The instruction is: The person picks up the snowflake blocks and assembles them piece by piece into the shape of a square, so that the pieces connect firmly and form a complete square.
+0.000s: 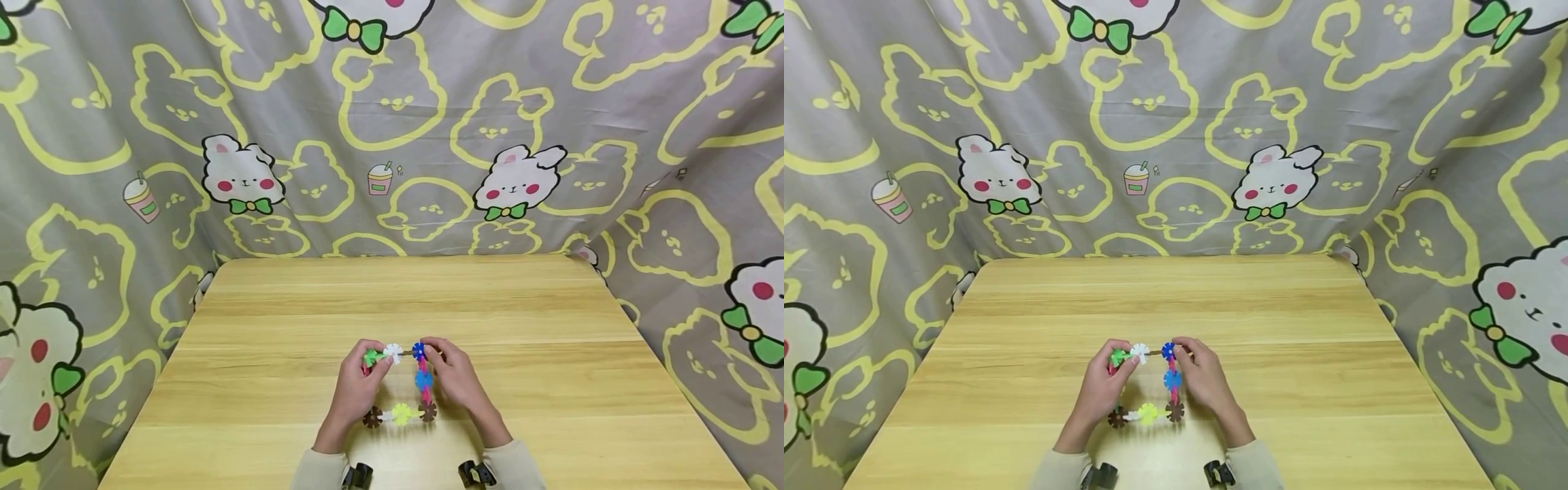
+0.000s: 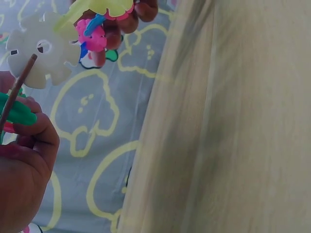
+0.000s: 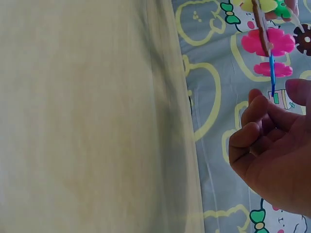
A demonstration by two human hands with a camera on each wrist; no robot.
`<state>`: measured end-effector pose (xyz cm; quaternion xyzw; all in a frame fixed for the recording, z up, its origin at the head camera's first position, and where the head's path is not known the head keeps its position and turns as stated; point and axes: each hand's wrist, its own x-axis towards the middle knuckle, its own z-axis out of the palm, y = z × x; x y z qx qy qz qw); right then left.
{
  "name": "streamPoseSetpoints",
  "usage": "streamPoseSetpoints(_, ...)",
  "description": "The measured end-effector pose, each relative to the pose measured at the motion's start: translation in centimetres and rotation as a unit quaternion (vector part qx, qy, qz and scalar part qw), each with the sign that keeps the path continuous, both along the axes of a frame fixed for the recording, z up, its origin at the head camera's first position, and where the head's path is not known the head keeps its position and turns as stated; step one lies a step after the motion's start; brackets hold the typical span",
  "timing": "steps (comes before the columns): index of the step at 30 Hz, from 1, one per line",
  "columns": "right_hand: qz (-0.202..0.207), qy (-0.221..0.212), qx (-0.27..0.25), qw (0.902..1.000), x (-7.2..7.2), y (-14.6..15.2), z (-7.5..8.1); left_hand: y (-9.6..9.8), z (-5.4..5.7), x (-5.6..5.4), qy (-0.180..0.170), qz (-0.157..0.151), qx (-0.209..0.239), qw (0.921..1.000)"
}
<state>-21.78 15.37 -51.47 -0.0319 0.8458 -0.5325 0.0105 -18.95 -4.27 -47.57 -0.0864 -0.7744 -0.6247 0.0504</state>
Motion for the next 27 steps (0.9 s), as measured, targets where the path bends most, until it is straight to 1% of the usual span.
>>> streamPoseSetpoints(2, 0.001, -0.018, -0.018, 0.9997, 0.1, -0.1, 0.0, 0.0, 0.0, 0.1, 0.007, 0.002, 0.001, 1.0)
streamPoseSetpoints(4, 0.002, -0.027, -0.033, 0.9991, 0.1, -0.3, 0.1, 0.0, 0.0, 0.1, 0.013, 0.004, 0.002, 0.9999)
streamPoseSetpoints(9, -0.001, -0.028, -0.074, 0.9969, 0.4, -0.5, 0.3, 0.0, 0.0, 0.1, 0.02, 0.007, 0.002, 0.9998)
streamPoseSetpoints(12, -0.007, -0.021, -0.102, 0.9946, 0.5, -0.5, 0.5, -0.1, 0.1, 0.2, 0.027, 0.011, 0.001, 0.9996)
streamPoseSetpoints(15, -0.013, -0.011, -0.117, 0.9929, 0.6, -0.6, 0.7, -0.2, 0.2, 0.2, 0.036, 0.014, 0.0, 0.9993)
streamPoseSetpoints(20, -0.005, 0.009, -0.124, 0.9922, 0.9, -0.6, 1.0, -0.2, 0.1, 0.1, 0.043, 0.015, 0.002, 0.999)
streamPoseSetpoints(27, 0.011, 0.042, -0.132, 0.9903, 1.1, -0.6, 1.0, -0.2, -0.1, 0.1, 0.04, 0.015, 0.007, 0.9991)
